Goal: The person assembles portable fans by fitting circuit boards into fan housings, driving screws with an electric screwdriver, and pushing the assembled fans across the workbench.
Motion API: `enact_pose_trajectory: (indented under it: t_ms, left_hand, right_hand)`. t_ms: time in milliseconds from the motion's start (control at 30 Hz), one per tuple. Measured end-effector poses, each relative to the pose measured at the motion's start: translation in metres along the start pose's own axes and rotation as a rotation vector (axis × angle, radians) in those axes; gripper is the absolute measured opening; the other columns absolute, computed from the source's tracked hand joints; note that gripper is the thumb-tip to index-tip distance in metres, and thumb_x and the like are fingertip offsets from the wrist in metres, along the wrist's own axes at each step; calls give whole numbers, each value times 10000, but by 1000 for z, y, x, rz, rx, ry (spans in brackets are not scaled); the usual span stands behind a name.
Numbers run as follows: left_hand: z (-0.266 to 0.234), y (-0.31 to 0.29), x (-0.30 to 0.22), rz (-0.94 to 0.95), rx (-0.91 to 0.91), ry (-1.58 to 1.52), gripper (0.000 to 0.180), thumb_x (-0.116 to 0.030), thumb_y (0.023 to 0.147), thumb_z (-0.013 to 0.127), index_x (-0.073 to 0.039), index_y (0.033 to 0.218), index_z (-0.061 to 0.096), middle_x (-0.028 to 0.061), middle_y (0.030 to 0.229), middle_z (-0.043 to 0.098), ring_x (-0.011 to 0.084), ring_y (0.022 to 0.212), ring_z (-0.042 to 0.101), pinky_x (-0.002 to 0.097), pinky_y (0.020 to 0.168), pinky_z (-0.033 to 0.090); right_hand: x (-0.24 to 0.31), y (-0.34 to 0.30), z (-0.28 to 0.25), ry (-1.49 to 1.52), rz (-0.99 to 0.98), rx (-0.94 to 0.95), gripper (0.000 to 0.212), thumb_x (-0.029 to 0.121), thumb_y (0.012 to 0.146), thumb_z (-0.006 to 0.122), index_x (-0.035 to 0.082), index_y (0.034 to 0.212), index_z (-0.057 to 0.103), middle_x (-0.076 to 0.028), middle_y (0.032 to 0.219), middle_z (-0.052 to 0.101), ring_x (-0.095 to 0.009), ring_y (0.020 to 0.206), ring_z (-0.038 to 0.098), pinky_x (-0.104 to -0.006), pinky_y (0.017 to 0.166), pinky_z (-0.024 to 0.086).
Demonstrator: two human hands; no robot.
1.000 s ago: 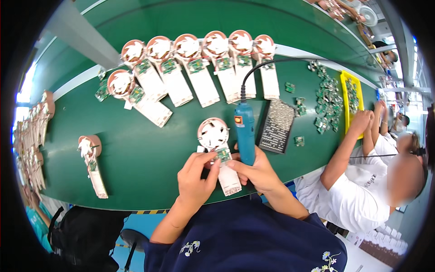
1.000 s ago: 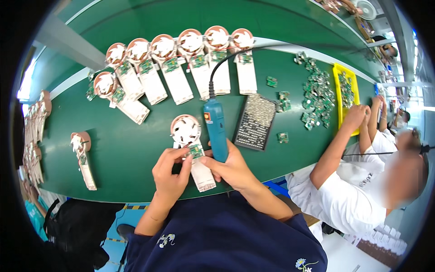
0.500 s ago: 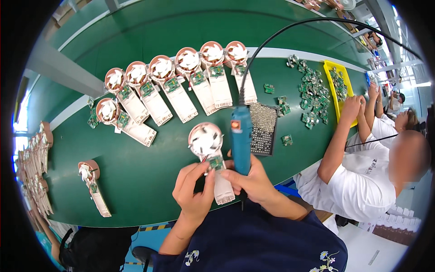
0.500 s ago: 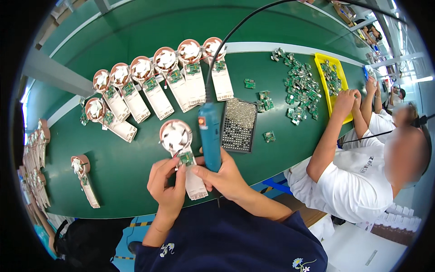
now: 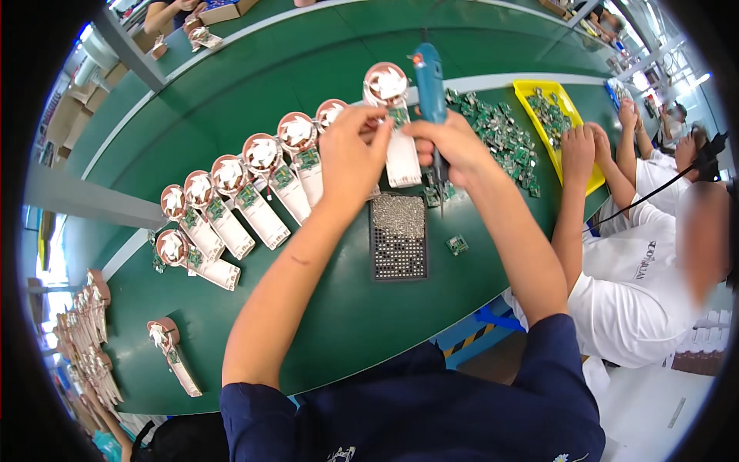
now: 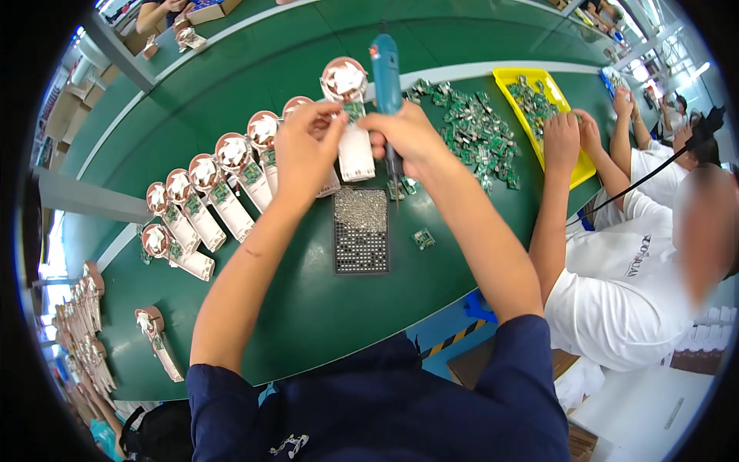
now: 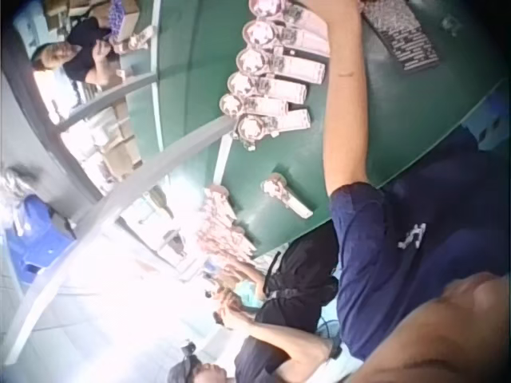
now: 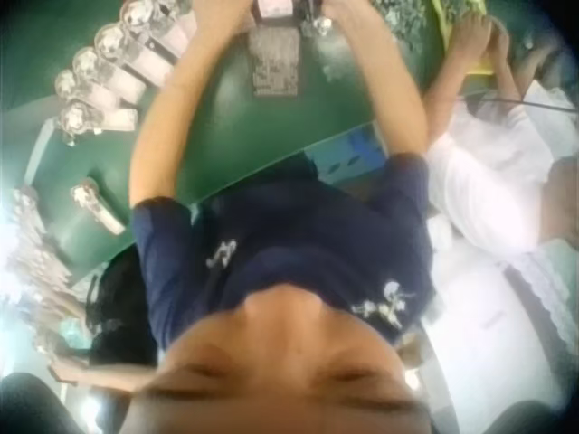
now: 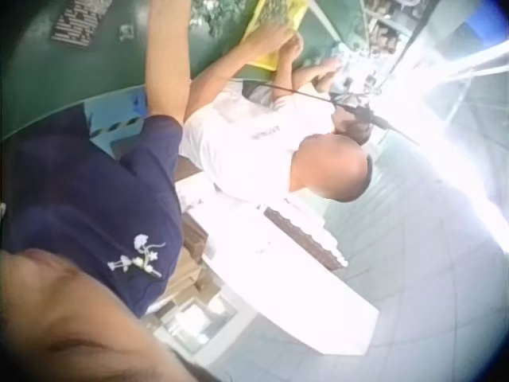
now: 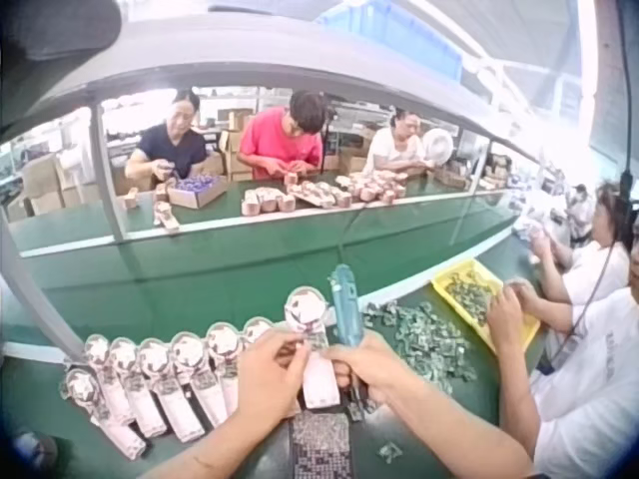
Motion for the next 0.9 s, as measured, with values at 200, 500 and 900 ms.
enact_pose_trajectory:
  t_ms: [200, 500, 900]
  left_hand:
    - [7, 17, 23, -86, 45, 173, 157, -104, 806, 722, 17, 903, 696, 124, 808, 684, 202, 697, 689, 312, 656, 550]
    - [-2, 18, 37, -102, 113, 363, 141, -86, 788, 715, -2, 900, 706, 139, 772, 676, 259, 689, 674, 365, 665, 533]
    - [5, 11, 39, -38, 226, 461, 145, -99, 806, 683, -8, 918, 684, 166, 941, 660, 341, 829, 658, 430, 744, 529]
  right_hand:
    - [-7, 38, -7, -27, 154, 88, 140, 49, 856, 637, 67, 793, 513, 20, 599, 494, -64, 471, 465, -209, 413, 387]
    - [-30, 59, -1, -116, 221, 151, 210, 29, 842, 650, 66, 983, 500, 24, 638, 490, -52, 490, 467, -212, 411, 404]
    - [9, 2, -31, -497, -102, -122, 489, 124, 778, 732, -14, 1149, 445, -62, 854, 668, -63, 512, 504, -225, 410, 407]
Point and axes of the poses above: each hand's wrist, its own y-axis towards the middle knuckle, its own z-axis out of the palm, x = y × z, the point moved 5 cm from there along y, towards the middle knuckle
